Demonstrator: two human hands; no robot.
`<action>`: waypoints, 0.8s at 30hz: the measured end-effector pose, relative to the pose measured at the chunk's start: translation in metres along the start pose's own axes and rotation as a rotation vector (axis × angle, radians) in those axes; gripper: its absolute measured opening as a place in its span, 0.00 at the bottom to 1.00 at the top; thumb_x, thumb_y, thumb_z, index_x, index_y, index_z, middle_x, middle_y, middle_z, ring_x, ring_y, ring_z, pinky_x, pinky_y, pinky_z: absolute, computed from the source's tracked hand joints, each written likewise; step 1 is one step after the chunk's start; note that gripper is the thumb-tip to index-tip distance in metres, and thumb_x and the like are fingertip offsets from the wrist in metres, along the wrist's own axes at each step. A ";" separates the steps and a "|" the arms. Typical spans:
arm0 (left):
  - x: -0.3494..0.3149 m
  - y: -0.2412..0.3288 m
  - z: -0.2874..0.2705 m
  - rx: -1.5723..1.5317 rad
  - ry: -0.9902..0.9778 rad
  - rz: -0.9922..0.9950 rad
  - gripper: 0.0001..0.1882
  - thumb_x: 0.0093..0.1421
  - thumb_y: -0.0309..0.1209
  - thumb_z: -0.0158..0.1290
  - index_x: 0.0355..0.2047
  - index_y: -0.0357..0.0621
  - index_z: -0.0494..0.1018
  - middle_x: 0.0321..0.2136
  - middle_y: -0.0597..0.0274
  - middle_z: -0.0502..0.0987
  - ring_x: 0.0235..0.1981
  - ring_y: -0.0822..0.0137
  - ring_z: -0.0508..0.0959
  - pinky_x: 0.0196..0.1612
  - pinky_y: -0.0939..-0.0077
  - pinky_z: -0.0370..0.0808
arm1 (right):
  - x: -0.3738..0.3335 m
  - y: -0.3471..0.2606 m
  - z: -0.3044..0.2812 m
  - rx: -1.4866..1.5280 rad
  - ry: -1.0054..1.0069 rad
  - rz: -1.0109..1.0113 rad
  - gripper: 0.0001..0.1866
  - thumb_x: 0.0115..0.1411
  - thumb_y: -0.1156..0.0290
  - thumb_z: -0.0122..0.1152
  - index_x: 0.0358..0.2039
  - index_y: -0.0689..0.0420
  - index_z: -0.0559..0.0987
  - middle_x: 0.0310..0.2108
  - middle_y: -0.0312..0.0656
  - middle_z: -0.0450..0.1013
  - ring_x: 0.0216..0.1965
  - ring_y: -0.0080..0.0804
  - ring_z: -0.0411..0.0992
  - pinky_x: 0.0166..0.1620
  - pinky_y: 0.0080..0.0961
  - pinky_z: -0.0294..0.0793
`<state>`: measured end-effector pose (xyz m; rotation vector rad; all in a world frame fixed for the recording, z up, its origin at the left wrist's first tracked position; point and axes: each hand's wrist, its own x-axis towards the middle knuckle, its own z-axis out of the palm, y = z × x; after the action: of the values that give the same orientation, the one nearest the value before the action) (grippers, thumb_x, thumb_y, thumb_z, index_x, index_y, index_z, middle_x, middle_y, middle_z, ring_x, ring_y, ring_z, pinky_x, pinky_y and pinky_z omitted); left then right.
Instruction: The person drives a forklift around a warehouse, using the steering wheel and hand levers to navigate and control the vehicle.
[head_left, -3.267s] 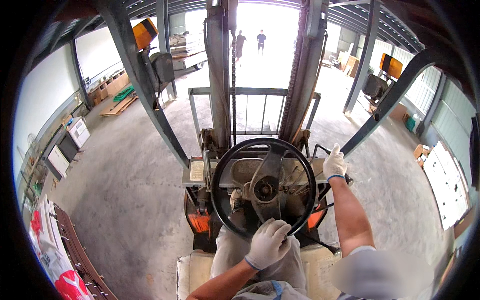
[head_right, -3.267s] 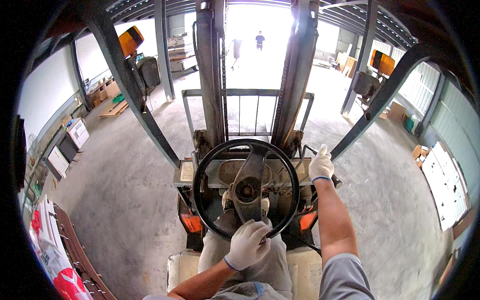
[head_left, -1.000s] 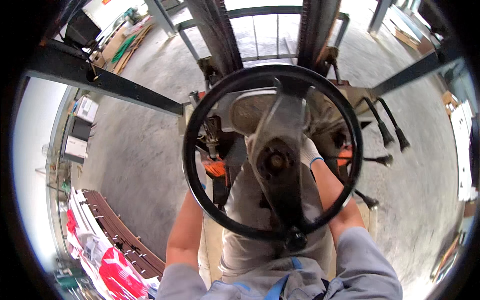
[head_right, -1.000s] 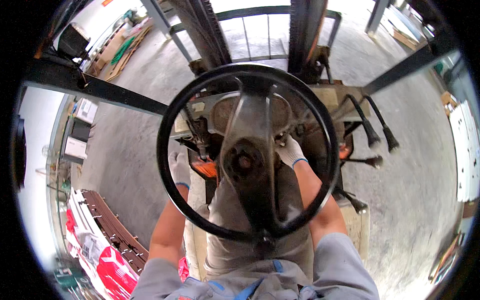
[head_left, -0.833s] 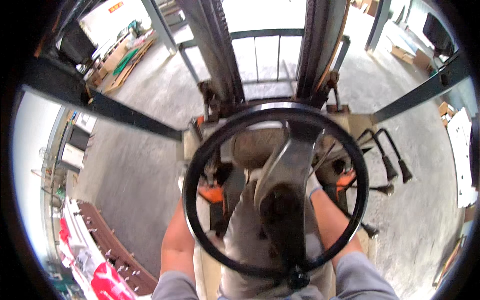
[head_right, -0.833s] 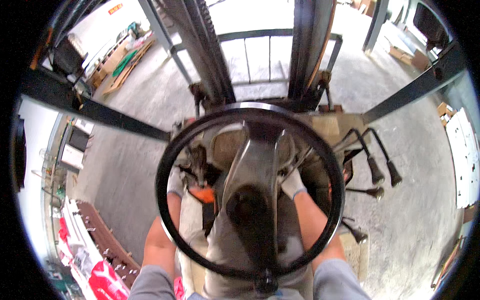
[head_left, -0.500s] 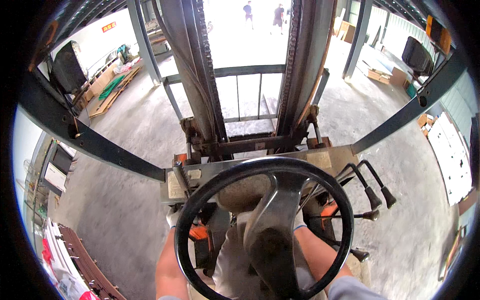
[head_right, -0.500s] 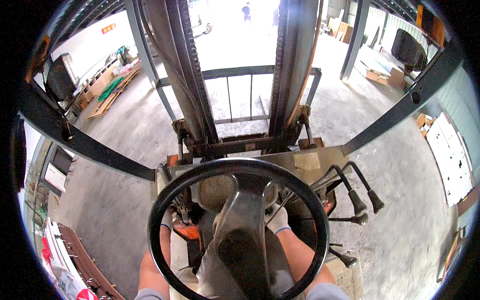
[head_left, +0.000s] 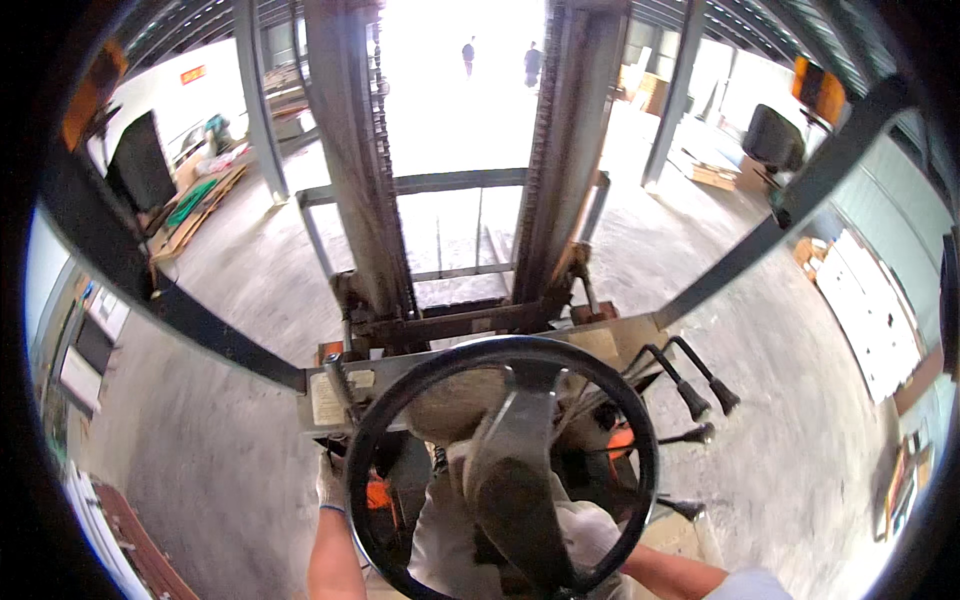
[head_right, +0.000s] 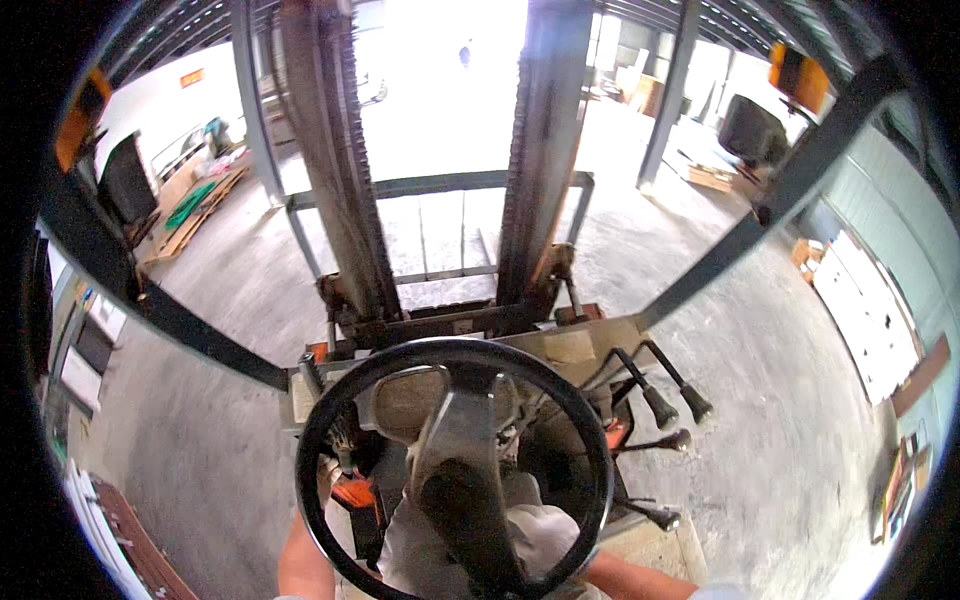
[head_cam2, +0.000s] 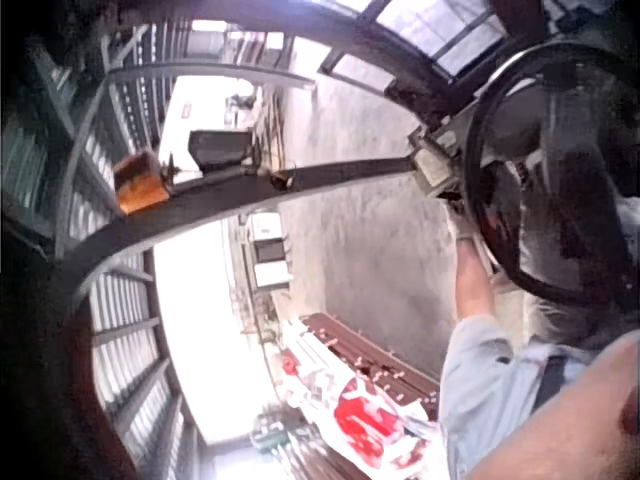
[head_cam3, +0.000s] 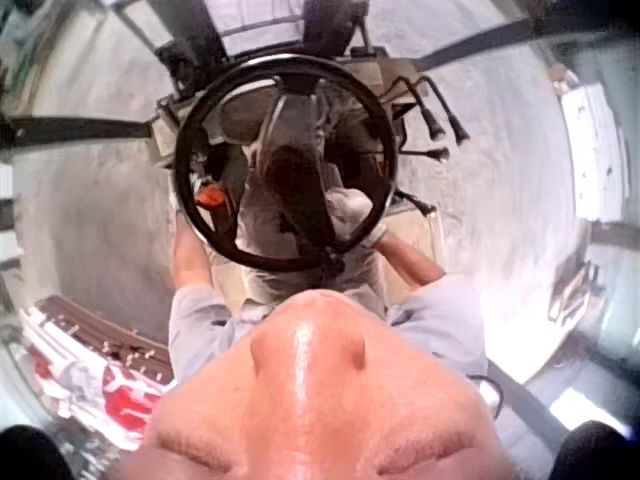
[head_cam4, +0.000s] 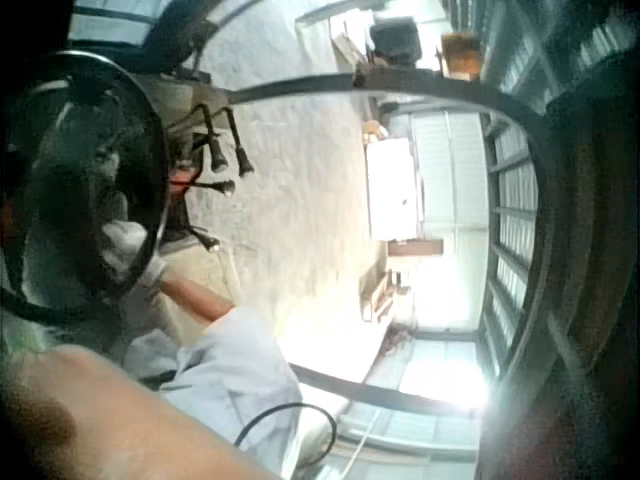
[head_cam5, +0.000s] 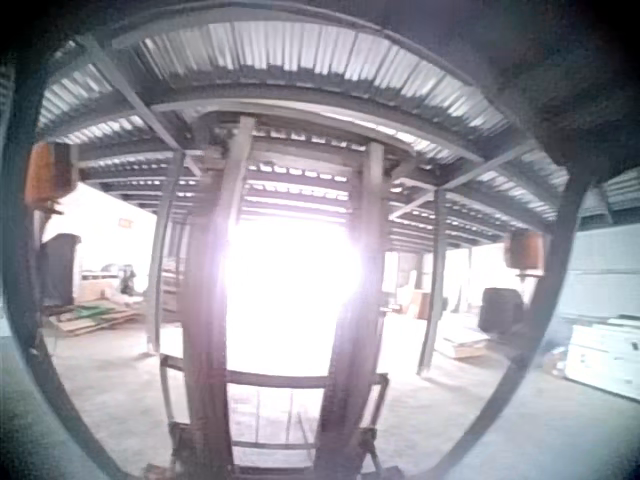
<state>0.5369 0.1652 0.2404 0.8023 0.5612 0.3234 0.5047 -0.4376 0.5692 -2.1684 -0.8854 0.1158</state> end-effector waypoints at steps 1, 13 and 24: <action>-0.005 0.005 0.002 0.131 -0.025 0.046 0.21 0.78 0.49 0.44 0.50 0.49 0.79 0.42 0.60 0.82 0.43 0.57 0.80 0.47 0.58 0.79 | -0.012 -0.012 -0.005 -0.067 0.043 0.001 0.21 0.55 0.65 0.70 0.47 0.63 0.79 0.36 0.55 0.80 0.38 0.57 0.80 0.41 0.48 0.81; -0.065 0.065 0.094 0.105 0.286 -0.305 0.28 0.73 0.65 0.43 0.33 0.55 0.69 0.21 0.72 0.63 0.19 0.67 0.62 0.25 0.69 0.62 | -0.051 -0.032 0.000 -0.032 0.347 0.077 0.16 0.61 0.61 0.73 0.43 0.58 0.84 0.39 0.48 0.82 0.40 0.52 0.81 0.44 0.45 0.82; -0.035 0.087 0.128 0.245 0.346 -0.224 0.32 0.74 0.65 0.42 0.36 0.48 0.76 0.23 0.65 0.72 0.19 0.63 0.64 0.22 0.65 0.62 | -0.060 -0.030 -0.002 -0.042 0.335 0.095 0.11 0.61 0.64 0.68 0.39 0.56 0.79 0.32 0.48 0.78 0.34 0.55 0.78 0.38 0.49 0.77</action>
<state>0.5783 0.1312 0.3893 0.9151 1.0223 0.1883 0.4439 -0.4628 0.5797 -2.1843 -0.5987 -0.2161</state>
